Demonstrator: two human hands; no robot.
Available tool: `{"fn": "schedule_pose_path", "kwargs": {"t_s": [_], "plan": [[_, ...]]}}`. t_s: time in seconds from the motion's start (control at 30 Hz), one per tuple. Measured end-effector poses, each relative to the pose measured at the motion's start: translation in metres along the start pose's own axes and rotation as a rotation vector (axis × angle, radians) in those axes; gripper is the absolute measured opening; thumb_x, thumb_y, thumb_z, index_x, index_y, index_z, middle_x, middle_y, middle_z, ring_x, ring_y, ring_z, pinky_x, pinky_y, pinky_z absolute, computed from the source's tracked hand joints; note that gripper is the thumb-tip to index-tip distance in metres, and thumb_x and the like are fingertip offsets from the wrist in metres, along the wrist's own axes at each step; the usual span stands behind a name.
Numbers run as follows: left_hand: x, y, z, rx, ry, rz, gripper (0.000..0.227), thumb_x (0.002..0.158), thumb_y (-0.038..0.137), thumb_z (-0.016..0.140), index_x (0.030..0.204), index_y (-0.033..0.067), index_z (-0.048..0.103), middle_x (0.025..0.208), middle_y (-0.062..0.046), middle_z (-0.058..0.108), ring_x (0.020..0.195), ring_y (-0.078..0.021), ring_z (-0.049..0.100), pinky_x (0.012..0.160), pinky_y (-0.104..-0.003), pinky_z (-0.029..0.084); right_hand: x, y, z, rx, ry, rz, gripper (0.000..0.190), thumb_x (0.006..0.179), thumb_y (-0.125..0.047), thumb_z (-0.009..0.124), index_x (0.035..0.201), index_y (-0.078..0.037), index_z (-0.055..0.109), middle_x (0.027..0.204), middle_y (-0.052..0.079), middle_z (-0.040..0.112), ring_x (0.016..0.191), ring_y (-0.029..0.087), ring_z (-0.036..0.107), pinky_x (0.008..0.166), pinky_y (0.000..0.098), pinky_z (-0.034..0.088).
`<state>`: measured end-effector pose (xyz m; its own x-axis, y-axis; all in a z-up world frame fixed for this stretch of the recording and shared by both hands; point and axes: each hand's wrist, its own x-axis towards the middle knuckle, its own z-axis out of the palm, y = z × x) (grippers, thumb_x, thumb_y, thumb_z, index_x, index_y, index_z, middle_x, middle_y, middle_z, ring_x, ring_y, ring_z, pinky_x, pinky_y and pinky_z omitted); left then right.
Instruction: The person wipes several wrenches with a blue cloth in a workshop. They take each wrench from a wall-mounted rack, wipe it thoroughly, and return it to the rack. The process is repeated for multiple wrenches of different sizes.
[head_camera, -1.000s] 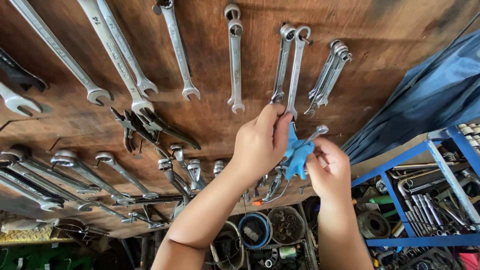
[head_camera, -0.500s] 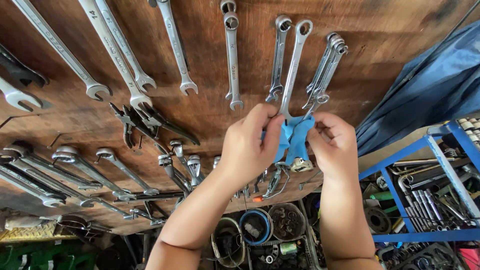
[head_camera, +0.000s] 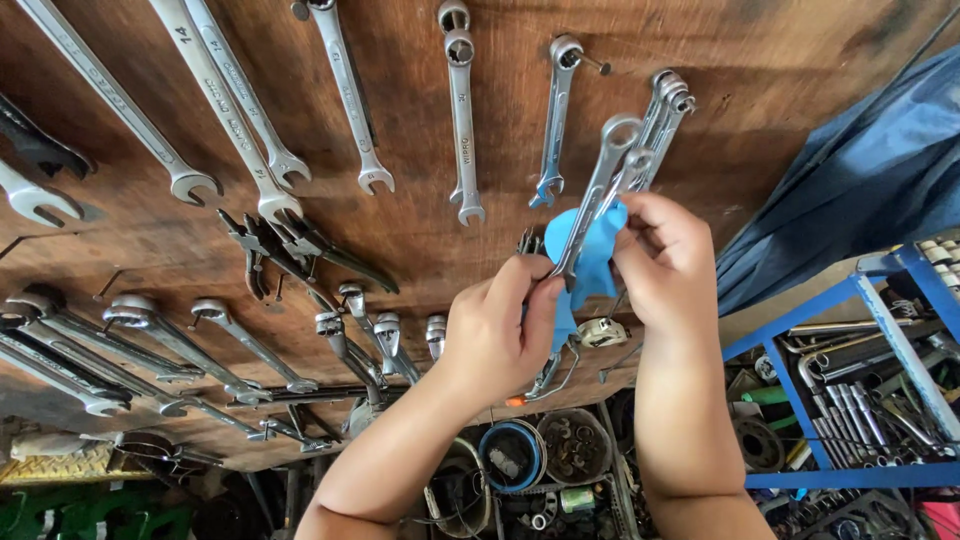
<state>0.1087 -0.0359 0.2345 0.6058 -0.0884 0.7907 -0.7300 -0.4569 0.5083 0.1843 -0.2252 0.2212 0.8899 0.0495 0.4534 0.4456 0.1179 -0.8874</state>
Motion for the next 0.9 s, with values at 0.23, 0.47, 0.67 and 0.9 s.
{"fn": "schedule_pose_path", "kwargs": {"t_s": [0.23, 0.47, 0.67, 0.9], "plan": [[-0.007, -0.018, 0.008, -0.026, 0.001, -0.153, 0.010, 0.101, 0.008, 0.065, 0.108, 0.0039, 0.059, 0.076, -0.011, 0.065, 0.063, -0.0293, 0.066, 0.057, -0.038, 0.050, 0.011, -0.008, 0.013, 0.045, -0.123, -0.106, 0.021, 0.104, -0.006, 0.066, 0.120, 0.007, 0.063, 0.103, 0.006, 0.071, 0.088, 0.006, 0.066, 0.075, 0.0203, 0.053], [-0.010, -0.021, -0.005, 0.023, -0.024, -0.168, 0.010, 0.100, 0.006, 0.064, 0.109, 0.0029, 0.062, 0.110, -0.018, 0.060, 0.094, -0.0326, 0.065, 0.077, -0.039, 0.054, -0.005, -0.018, 0.028, 0.111, -0.154, -0.042, 0.018, 0.103, -0.006, 0.067, 0.114, 0.007, 0.064, 0.099, 0.007, 0.072, 0.084, 0.007, 0.067, 0.072, 0.0198, 0.054], [-0.021, -0.024, -0.010, -0.094, -0.068, -0.119, 0.009, 0.102, 0.002, 0.059, 0.111, 0.0016, 0.057, 0.123, -0.017, 0.063, 0.105, -0.0350, 0.065, 0.087, -0.039, 0.055, -0.009, -0.005, 0.030, 0.094, -0.066, -0.019, 0.013, 0.102, -0.005, 0.067, 0.111, 0.005, 0.067, 0.088, 0.004, 0.069, 0.071, 0.003, 0.062, 0.060, 0.0174, 0.048], [-0.041, -0.027, -0.008, -0.115, -0.105, -0.097, 0.013, 0.099, -0.002, 0.058, 0.111, 0.0014, 0.055, 0.112, -0.017, 0.063, 0.100, -0.0364, 0.066, 0.085, -0.037, 0.055, -0.017, 0.005, 0.031, 0.139, -0.085, 0.032, 0.012, 0.097, -0.004, 0.069, 0.108, 0.002, 0.067, 0.087, 0.001, 0.068, 0.071, 0.003, 0.060, 0.060, 0.0186, 0.046]]}}
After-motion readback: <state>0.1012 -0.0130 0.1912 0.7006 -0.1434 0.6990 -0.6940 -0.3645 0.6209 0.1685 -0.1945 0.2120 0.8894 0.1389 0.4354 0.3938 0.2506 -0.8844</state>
